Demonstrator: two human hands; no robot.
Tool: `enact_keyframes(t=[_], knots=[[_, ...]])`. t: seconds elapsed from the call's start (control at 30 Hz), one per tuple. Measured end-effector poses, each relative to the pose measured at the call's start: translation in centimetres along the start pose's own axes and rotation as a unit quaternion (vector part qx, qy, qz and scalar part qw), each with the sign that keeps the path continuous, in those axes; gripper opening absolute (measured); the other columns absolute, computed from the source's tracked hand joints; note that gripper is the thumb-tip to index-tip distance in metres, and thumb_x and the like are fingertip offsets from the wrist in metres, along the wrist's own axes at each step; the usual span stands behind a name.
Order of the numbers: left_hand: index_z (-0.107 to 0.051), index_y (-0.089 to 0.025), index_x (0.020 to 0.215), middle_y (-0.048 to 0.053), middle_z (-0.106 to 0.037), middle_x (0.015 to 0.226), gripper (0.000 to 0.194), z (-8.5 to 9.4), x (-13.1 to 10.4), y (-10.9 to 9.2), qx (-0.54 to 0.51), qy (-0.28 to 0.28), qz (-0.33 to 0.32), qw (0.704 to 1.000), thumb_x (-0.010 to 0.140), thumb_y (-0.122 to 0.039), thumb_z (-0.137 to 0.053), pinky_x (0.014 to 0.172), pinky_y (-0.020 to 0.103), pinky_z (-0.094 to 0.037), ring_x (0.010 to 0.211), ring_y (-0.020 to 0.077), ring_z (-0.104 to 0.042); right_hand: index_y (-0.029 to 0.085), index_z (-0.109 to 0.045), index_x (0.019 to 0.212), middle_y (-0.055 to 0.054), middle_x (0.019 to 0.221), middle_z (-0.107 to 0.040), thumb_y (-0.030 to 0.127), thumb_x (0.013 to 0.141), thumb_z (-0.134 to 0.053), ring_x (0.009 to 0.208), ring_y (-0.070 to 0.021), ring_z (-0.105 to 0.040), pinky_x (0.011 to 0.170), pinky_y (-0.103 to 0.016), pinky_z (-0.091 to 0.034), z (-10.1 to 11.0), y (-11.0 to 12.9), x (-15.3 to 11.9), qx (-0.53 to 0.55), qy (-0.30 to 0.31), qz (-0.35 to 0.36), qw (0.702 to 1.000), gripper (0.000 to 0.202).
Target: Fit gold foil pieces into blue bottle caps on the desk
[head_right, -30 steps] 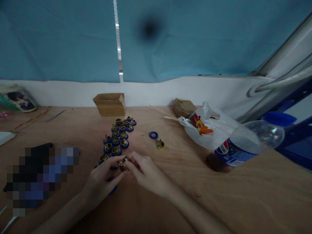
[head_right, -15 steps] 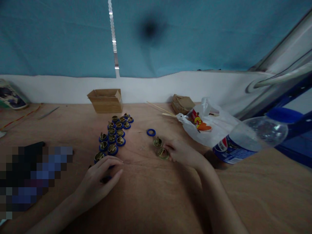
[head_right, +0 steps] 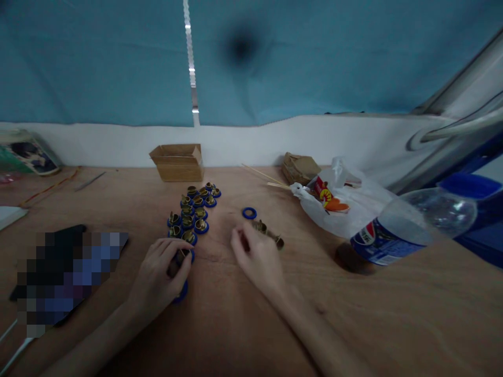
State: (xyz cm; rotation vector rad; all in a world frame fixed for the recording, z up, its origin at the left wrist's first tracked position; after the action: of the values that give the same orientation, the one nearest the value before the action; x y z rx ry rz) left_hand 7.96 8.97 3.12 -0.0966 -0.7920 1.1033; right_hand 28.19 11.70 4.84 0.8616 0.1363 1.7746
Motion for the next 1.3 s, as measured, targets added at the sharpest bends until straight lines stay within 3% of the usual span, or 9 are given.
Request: enact_keyframes(t=[0.1, 0.2, 0.37, 0.6, 0.73, 0.8, 0.87, 1.07, 1.3], knots=[[-0.06, -0.019, 0.09, 0.006, -0.066, 0.086, 0.008, 0.8, 0.7, 0.9, 0.072, 0.009, 0.024, 0.997, 0.082, -0.019, -0.06, 0.079, 0.043, -0.044, 0.087, 0.0269, -0.057, 0.019, -0.054, 0.077, 0.001, 0.062, -0.056, 0.023, 0.094, -0.043, 0.053, -0.0126, -0.054, 0.053, -0.024, -0.037, -3.3, 2.9, -2.4, 0.058, 0.098, 0.08, 0.99, 0.021], [-0.063, -0.02, 0.083, 0.006, -0.066, 0.08, 0.014, 1.1, 0.8, 1.6, 0.124, 0.033, 0.025, 0.991, 0.078, -0.033, -0.066, 0.073, 0.043, -0.041, 0.083, 0.0291, -0.056, 0.02, -0.051, 0.075, 0.002, 0.061, -0.053, 0.022, 0.094, -0.043, 0.052, -0.0121, -0.051, 0.052, -0.025, -0.035, -4.9, 3.4, -3.7, 0.079, 0.147, 0.093, 0.982, 0.021], [-0.068, -0.021, 0.079, 0.005, -0.066, 0.071, 0.019, 0.5, 0.5, 2.4, 0.133, 0.047, 0.03, 0.99, 0.074, -0.039, -0.071, 0.065, 0.036, -0.038, 0.074, 0.026, -0.056, 0.021, -0.05, 0.072, 0.004, 0.058, -0.049, 0.023, 0.092, -0.046, 0.052, -0.0115, -0.049, 0.051, -0.024, -0.034, -5.1, 2.6, -3.4, 0.12, 0.156, 0.047, 0.979, 0.021], [-0.069, -0.02, 0.084, 0.005, -0.067, 0.079, 0.011, 0.9, 1.0, 1.2, 0.084, 0.043, -0.001, 0.996, 0.076, -0.027, -0.071, 0.073, 0.043, -0.047, 0.082, 0.0271, -0.057, 0.02, -0.05, 0.068, 0.006, 0.055, -0.042, 0.024, 0.091, -0.049, 0.049, -0.0104, -0.042, 0.049, -0.024, -0.031, -4.6, 2.0, -2.5, 0.2, 0.138, -0.04, 0.969, 0.024], [-0.063, -0.02, 0.1, 0.008, -0.064, 0.101, 0.023, 1.4, 0.5, -0.6, -0.016, -0.014, -0.097, 0.995, 0.078, -0.02, -0.071, 0.081, 0.035, -0.055, 0.094, 0.0221, -0.062, 0.02, -0.052, 0.079, 0.007, 0.057, -0.043, 0.035, 0.092, -0.049, 0.048, -0.0099, -0.042, 0.044, -0.022, -0.034, -5.0, 1.6, -2.5, 0.348, 0.175, -0.128, 0.912, 0.02], [-0.059, -0.021, 0.105, 0.008, -0.062, 0.111, 0.027, 1.1, -0.1, -1.1, -0.059, -0.016, -0.122, 0.991, 0.08, -0.019, -0.07, 0.079, 0.028, -0.058, 0.096, 0.0185, -0.065, 0.021, -0.05, 0.09, 0.006, 0.062, -0.047, 0.039, 0.091, -0.051, 0.048, -0.0094, -0.044, 0.042, -0.02, -0.035, -5.4, 2.0, -2.9, 0.43, 0.211, -0.148, 0.865, 0.019], [-0.056, -0.022, 0.106, 0.008, -0.063, 0.114, 0.027, 0.6, -0.7, -1.2, -0.087, 0.004, -0.129, 0.988, 0.083, -0.018, -0.068, 0.074, 0.023, -0.059, 0.094, 0.0166, -0.068, 0.021, -0.049, 0.097, 0.006, 0.067, -0.05, 0.038, 0.087, -0.059, 0.051, -0.009, -0.045, 0.044, -0.02, -0.037, -5.4, 2.5, -3.2, 0.454, 0.229, -0.134, 0.851, 0.022], [-0.05, -0.02, 0.12, 0.013, -0.063, 0.124, 0.037, -0.1, -1.6, -1.1, -0.131, 0.03, -0.126, 0.983, 0.086, -0.012, -0.062, 0.095, 0.033, -0.055, 0.115, 0.0219, -0.062, 0.022, -0.053, 0.106, 0.007, 0.068, -0.047, 0.03, 0.084, -0.066, 0.056, -0.0091, -0.046, 0.048, -0.021, -0.036, -4.8, 3.1, -3.4, 0.362, 0.229, -0.061, 0.902, 0.027], [-0.049, -0.026, 0.129, 0.005, -0.069, 0.121, 0.055, -0.3, -0.7, -0.9, -0.24, 0.054, 0.017, 0.969, 0.079, -0.016, -0.071, 0.092, 0.03, -0.058, 0.105, 0.0196, -0.069, 0.025, -0.053, 0.116, 0.002, 0.079, -0.059, 0.022, 0.094, -0.051, 0.065, -0.0117, -0.056, 0.056, -0.023, -0.046, -3.4, 3.1, -2.7, 0.305, 0.184, -0.004, 0.934, 0.022]])
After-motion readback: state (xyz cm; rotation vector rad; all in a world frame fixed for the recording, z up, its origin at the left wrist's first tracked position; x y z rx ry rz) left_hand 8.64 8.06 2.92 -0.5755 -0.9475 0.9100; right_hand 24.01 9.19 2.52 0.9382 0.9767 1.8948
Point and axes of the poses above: each hand's wrist, its own x-axis towards the middle knuckle, its own z-axis out of the back of the hand, y = z × x, the point moved 5 cm from there along x, towards the middle knuckle
